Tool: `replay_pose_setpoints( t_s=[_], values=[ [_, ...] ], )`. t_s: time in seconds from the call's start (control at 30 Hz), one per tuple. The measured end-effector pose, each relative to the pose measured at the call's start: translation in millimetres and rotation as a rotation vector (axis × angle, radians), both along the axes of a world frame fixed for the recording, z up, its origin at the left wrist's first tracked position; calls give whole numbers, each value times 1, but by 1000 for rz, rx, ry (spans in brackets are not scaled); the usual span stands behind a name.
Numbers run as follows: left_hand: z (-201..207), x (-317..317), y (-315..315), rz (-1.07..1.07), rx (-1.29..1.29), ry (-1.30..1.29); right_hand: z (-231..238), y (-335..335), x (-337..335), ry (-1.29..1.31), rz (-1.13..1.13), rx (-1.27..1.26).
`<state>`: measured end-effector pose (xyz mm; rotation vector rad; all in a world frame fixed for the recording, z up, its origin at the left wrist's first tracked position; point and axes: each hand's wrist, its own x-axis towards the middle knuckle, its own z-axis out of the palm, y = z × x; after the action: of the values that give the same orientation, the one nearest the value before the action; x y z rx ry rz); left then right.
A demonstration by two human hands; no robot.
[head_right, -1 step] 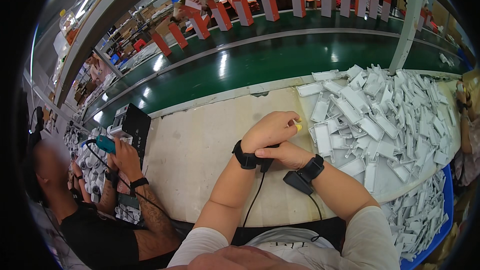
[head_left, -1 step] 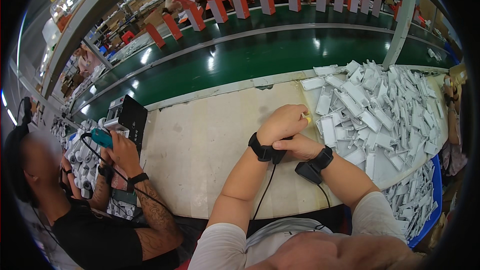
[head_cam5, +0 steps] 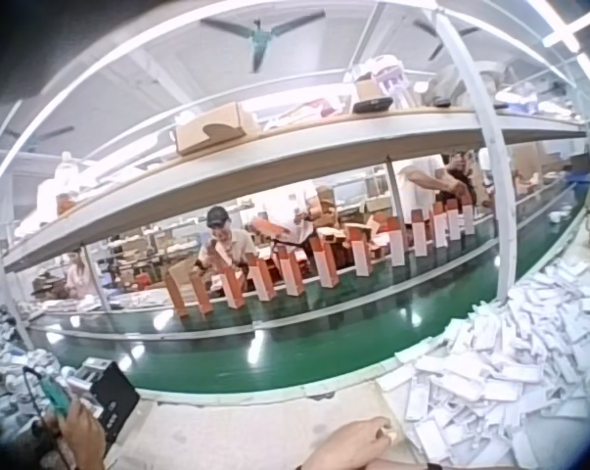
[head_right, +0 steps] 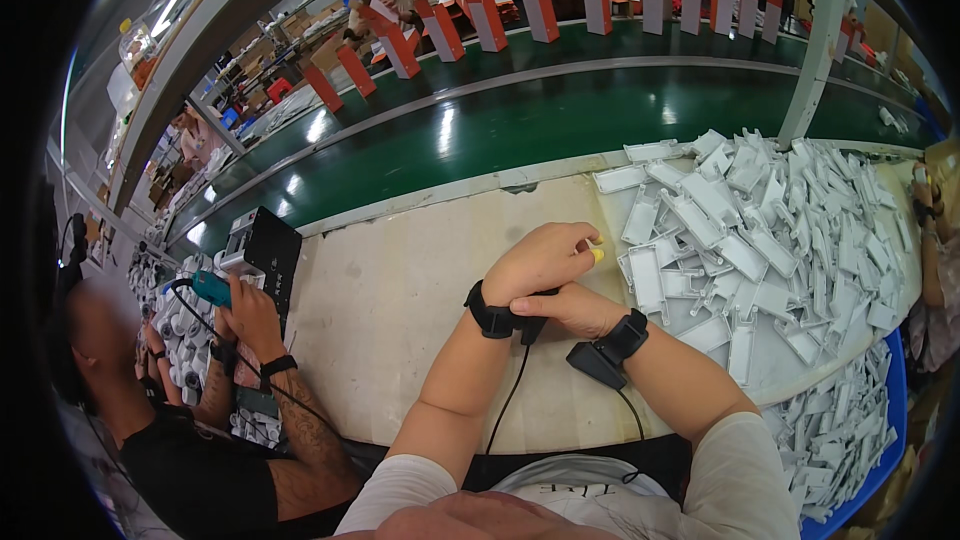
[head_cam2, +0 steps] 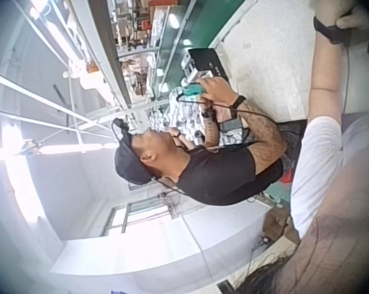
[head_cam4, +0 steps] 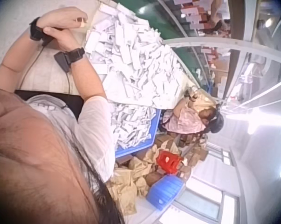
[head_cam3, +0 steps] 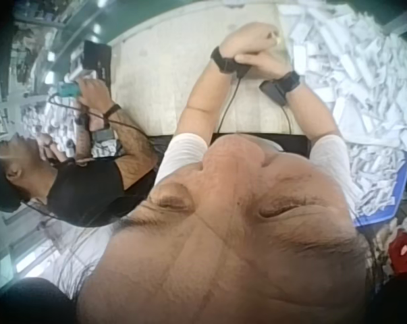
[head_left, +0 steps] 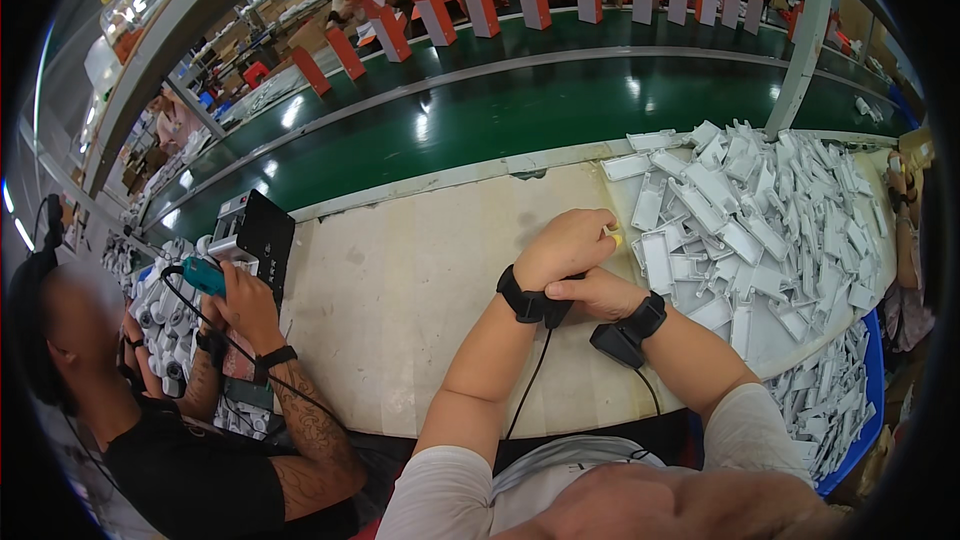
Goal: Assembling small handheld electronic fans by attaching motor heads to handles and applying decorative stickers.
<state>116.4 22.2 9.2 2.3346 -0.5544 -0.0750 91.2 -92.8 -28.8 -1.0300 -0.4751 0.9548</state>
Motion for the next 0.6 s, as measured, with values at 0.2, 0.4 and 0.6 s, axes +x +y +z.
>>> replay_pose_setpoints(
  t_s=[0.2,0.4,0.6],
  values=[
    [-2,1,1,-2,3,-3,0,0,0,-4,1,-8],
    [-1,-2,-2,33,-52,-38,-1,0,1,-10,5,-22],
    [-2,-2,-3,36,-60,-41,-1,0,1,-11,11,-22]
  ],
)
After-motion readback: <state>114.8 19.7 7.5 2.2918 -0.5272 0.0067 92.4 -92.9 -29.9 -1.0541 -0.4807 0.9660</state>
